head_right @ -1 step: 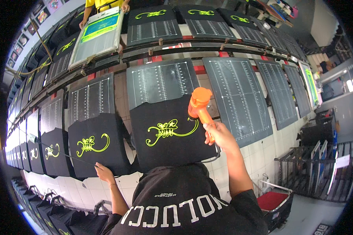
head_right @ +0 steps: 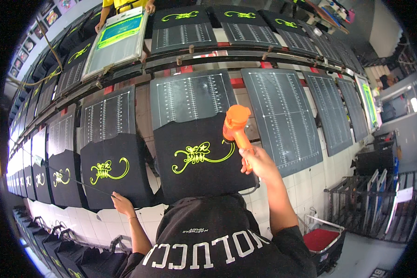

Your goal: The person uses a heat gun to dry the ink on a series of black shirts mounted on printing boards, moving between different stations on a large multi-tiered rack.

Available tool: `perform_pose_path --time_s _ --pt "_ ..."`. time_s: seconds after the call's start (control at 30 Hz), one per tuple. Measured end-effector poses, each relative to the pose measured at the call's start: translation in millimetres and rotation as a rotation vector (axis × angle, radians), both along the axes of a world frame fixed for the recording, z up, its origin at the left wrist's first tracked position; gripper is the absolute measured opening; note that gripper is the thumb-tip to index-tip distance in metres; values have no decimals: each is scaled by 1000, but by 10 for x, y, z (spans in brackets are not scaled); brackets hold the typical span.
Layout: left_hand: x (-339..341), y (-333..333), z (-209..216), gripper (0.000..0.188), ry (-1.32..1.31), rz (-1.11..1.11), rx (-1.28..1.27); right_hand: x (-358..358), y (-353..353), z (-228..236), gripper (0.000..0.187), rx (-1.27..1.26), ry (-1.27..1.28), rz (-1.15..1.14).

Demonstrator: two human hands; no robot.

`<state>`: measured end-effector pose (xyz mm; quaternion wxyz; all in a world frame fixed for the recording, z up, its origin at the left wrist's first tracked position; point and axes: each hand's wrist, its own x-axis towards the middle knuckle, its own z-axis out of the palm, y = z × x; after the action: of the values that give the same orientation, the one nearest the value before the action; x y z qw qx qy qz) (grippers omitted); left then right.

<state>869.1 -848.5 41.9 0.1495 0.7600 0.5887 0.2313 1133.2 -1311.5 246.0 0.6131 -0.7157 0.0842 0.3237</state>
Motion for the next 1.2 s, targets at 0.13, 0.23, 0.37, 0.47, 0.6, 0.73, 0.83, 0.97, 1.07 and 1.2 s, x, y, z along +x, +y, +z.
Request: perform_pose_path --time_s 0.13,0.23,0.37,0.47,0.6,0.73,0.83,0.97,1.07,1.2 --pt "3 36 -122 62 72 79 54 -18 11 36 32 33 37 26" --pt "83 0 -77 63 140 113 -9 -45 31 2 32 45 41 25" --pt "104 5 -93 62 204 114 41 -43 25 4 33 79 42 32" --pt "124 8 -91 59 217 117 65 -72 50 -36 33 68 14 18" --pt "158 -36 -32 57 218 128 72 -38 69 -67 32 41 -15 2" --pt "202 -62 43 56 226 119 6 -24 58 -28 30 6 -18 -38" --pt "237 -78 76 56 234 117 -13 -59 44 -31 30 -38 -17 -62" --pt "186 -49 -19 56 217 113 68 -84 1 -19 29 -8 6 -80" --pt "187 -64 -65 50 187 106 194 -113 -37 -33 29 -25 12 -75" --pt "229 -70 9 50 193 99 78 -183 -80 11 29 -25 22 -93"
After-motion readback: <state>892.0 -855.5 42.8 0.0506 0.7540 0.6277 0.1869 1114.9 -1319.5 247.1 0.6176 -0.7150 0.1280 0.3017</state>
